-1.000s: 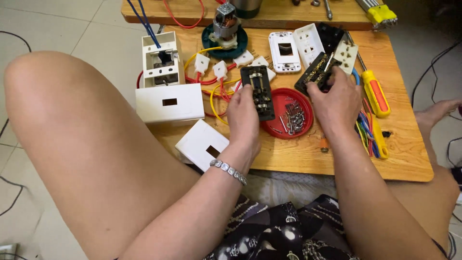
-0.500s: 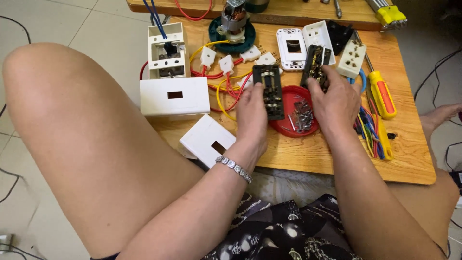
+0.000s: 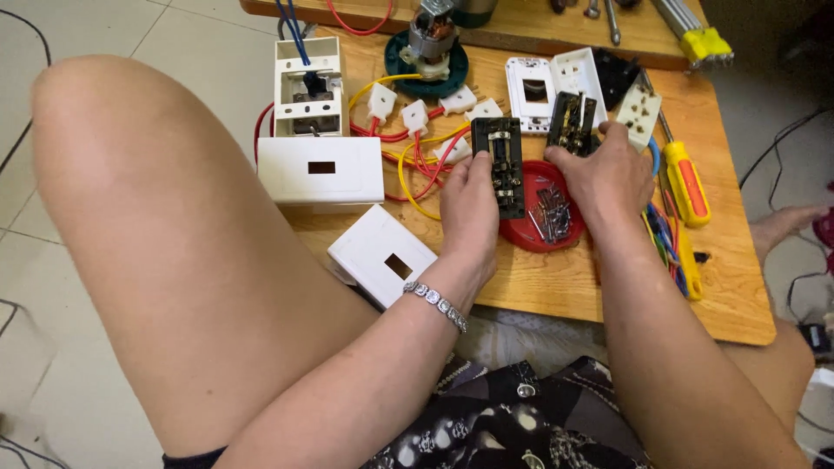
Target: The person sits on the floor with a wooden board on their lap and repairs electrical wall sockets and switches. They hold a black socket body, unscrew and remove screws into a red lid, separate white plastic outlet covers, and reassemble the components by hand.
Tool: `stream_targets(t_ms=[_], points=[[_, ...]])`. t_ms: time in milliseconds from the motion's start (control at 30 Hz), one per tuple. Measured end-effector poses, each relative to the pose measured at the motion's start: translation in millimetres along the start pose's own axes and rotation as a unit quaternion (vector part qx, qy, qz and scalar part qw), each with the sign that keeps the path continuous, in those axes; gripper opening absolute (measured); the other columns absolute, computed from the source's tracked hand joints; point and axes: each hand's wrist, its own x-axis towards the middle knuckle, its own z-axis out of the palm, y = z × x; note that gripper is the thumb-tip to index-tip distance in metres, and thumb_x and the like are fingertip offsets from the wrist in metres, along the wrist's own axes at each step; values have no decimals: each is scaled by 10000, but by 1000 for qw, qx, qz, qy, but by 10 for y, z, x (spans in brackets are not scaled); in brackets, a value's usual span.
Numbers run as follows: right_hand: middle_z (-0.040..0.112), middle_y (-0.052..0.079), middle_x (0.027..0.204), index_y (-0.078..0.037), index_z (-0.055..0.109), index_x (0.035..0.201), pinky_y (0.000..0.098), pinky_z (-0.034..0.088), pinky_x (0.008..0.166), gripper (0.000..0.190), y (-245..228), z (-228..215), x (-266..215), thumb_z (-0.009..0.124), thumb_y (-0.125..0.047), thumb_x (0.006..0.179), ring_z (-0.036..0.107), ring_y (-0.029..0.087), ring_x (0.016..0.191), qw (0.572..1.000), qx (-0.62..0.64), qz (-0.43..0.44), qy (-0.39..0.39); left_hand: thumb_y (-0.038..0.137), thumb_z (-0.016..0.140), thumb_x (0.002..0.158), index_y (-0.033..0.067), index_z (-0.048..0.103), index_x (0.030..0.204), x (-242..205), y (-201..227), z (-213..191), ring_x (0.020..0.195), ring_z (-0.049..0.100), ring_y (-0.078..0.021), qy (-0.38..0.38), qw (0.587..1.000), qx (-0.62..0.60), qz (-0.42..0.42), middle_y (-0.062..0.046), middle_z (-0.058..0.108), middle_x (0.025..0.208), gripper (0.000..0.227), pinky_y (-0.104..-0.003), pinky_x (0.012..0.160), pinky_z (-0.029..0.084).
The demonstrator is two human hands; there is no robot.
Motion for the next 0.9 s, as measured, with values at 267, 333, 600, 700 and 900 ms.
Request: stream_targets(t_ms=[267, 333, 600, 700, 900], points=[[686, 130, 987, -103, 693, 1101, 499, 487, 830, 487, 259, 158, 143, 732, -464, 777, 600, 385, 1039, 996, 76, 33, -22, 419, 507, 868, 78, 649, 1101, -36, 41, 24, 1214, 539, -307, 47, 999, -17, 3, -155, 640, 1157, 436, -419, 993, 419], [690, 64, 998, -183, 710, 1079, 455, 497, 833, 449, 320, 183, 202, 730, -510, 773, 604, 319, 1051, 995, 86, 41, -9, 417, 505, 873, 73, 650, 1101, -3, 53, 34, 1209, 544, -310, 48, 999, -22, 7, -157, 643, 1151, 437, -420, 990, 423], [695, 105, 907, 27, 681, 1033, 285, 508, 705, 443, 423, -47, 227, 728, -388, 886, 639, 167, 780, 968, 185, 40, 167, 239, 410, 980, 6, 591, 1097, 64, 164, -32, 686, 547, -108, 15, 996, -85, -38, -61, 605, 866, 317, -243, 611, 480], [678, 116, 945, 40, 636, 1111, 257, 524, 701, 408, 432, -59, 221, 740, -284, 886, 646, 157, 816, 968, 218, 26, 123, 237, 398, 994, 27, 599, 1052, 66, 194, -37, 677, 524, -99, 20, 995, -87, -50, -47, 586, 843, 296, -240, 611, 459], [655, 135, 1060, -85, 687, 1140, 363, 541, 816, 390, 417, -30, 100, 754, -253, 794, 655, 269, 973, 967, 197, -22, 159, 407, 543, 846, 100, 667, 1105, 131, 2, 61, 1128, 597, -264, 79, 996, -27, 3, -123, 678, 1103, 421, -393, 933, 458]])
